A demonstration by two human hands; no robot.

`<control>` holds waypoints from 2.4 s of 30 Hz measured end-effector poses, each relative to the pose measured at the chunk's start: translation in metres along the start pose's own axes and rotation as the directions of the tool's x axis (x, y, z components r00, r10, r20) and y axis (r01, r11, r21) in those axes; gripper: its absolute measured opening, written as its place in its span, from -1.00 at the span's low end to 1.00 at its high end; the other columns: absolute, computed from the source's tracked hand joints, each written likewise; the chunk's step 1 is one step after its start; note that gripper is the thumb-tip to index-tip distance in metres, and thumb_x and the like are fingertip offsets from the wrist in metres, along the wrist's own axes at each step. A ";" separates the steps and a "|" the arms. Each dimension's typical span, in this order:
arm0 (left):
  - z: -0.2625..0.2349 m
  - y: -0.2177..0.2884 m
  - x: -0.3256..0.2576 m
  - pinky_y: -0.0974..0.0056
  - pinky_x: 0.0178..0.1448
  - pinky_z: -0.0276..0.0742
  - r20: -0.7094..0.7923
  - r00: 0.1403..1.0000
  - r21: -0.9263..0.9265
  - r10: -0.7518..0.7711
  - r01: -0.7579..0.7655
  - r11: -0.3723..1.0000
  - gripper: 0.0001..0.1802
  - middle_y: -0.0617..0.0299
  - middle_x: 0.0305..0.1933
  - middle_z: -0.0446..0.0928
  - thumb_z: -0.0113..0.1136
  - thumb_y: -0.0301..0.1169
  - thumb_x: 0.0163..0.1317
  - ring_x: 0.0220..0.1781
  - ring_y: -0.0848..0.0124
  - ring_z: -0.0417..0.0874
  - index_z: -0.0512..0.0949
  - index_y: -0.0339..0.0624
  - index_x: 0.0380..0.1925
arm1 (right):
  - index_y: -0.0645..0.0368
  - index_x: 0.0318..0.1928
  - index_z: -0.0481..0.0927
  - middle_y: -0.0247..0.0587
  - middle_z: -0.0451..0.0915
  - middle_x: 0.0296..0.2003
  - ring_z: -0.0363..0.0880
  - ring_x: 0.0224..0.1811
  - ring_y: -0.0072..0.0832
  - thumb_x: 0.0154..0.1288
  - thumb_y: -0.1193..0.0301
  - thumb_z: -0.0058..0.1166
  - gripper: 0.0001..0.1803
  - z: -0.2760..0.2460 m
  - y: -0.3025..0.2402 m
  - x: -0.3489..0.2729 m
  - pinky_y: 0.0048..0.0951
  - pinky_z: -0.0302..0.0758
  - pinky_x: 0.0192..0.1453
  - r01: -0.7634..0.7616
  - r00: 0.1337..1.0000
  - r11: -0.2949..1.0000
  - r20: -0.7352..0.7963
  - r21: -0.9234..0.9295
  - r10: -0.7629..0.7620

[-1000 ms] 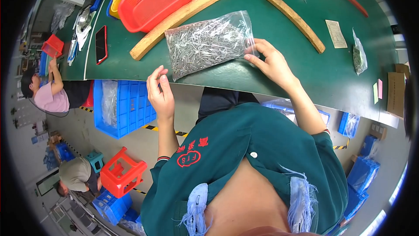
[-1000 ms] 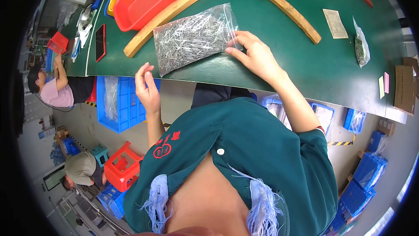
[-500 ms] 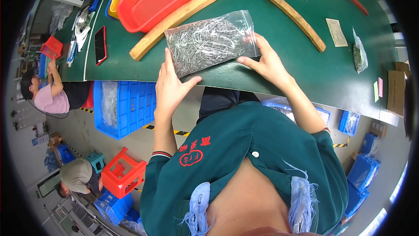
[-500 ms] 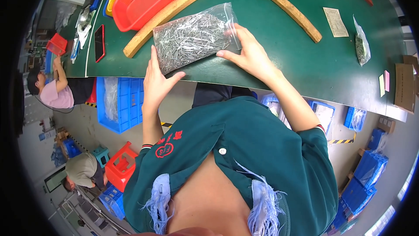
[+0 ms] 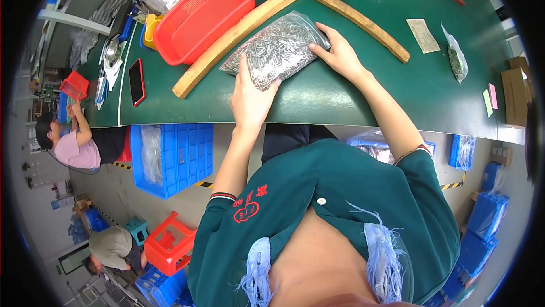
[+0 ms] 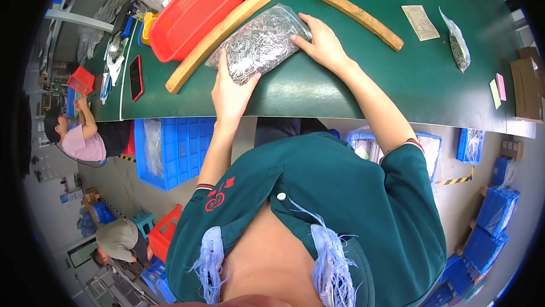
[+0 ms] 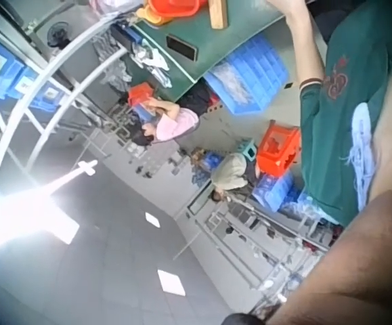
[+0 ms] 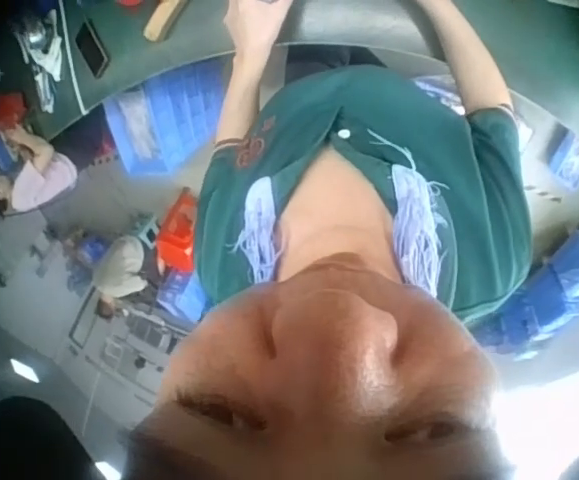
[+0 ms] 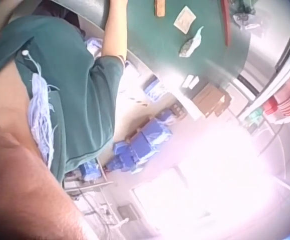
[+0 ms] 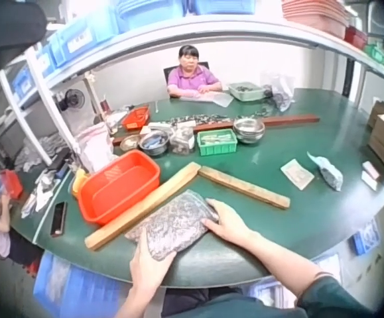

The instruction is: The person is pouring out, inspecting, and sorting small metal components on a workbench in an assembly environment.

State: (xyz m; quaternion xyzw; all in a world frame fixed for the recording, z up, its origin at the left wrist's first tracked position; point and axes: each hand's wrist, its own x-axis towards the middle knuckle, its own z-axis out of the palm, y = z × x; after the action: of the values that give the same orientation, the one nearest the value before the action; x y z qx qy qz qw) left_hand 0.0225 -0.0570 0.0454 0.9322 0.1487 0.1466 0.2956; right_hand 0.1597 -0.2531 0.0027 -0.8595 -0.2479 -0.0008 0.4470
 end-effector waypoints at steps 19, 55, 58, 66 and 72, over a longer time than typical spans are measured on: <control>0.028 0.051 0.039 0.18 -0.05 0.50 -0.197 0.939 -0.172 0.282 -0.316 0.933 -0.54 0.07 -0.15 0.57 0.30 -0.35 -0.10 -0.12 0.12 0.60 0.47 -0.12 -0.11 | -0.13 0.07 0.47 -0.32 0.46 0.07 0.36 0.18 -0.42 0.25 0.34 -0.08 -0.64 -0.047 0.081 0.039 -0.17 0.24 0.25 -0.158 0.900 0.671 -0.386 -0.725 -0.205; 0.012 0.028 0.082 0.51 -0.68 0.21 0.389 0.913 -0.648 0.123 0.176 0.741 -0.61 0.38 -0.60 0.45 0.13 -0.12 0.17 -0.70 0.64 0.34 0.57 -0.26 -0.29 | 0.10 -0.05 0.52 -0.25 0.49 0.04 0.10 0.35 -0.22 0.22 0.45 0.03 -0.74 0.009 -0.032 -0.009 -0.29 0.10 0.35 0.269 0.946 0.892 -0.276 0.363 -0.173; -0.004 0.055 0.088 0.51 -0.66 0.24 0.364 0.919 -0.752 0.153 0.192 0.631 -0.67 0.39 -0.61 0.44 0.12 -0.17 0.19 -0.71 0.65 0.33 0.56 -0.25 -0.31 | 0.19 -0.05 0.51 -0.20 0.55 -0.10 0.36 0.15 -0.36 0.32 0.26 -0.02 -0.69 0.002 -0.053 0.000 -0.41 0.25 0.20 0.215 0.929 0.863 -0.369 0.457 -0.036; -0.015 0.081 0.091 0.48 -0.66 0.26 0.325 0.938 -0.810 0.118 0.212 0.547 -0.71 0.36 -0.63 0.43 0.11 -0.18 0.19 -0.74 0.61 0.33 0.52 -0.19 -0.48 | 0.24 -0.20 0.53 -0.38 0.53 -0.34 0.39 -0.29 -0.69 0.32 0.17 -0.01 -0.66 -0.030 -0.088 0.008 -0.58 0.34 -0.12 0.064 0.952 0.540 -0.213 0.839 0.219; -0.033 0.091 0.097 0.49 -0.66 0.27 0.373 0.919 -0.788 0.128 0.240 0.567 -0.71 0.36 -0.64 0.45 0.07 -0.20 0.21 -0.73 0.63 0.35 0.55 -0.22 -0.43 | 0.24 -0.22 0.53 -0.38 0.53 -0.35 0.40 -0.29 -0.69 0.33 0.14 -0.02 -0.63 -0.047 -0.098 0.016 -0.58 0.35 -0.12 0.014 0.965 0.535 -0.152 0.844 0.215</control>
State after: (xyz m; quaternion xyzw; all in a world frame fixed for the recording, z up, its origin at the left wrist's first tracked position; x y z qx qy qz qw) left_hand 0.1164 -0.0757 0.1433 0.6912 0.0317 0.0008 0.7220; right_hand 0.1425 -0.2353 0.1101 -0.5464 -0.1125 0.0412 0.8289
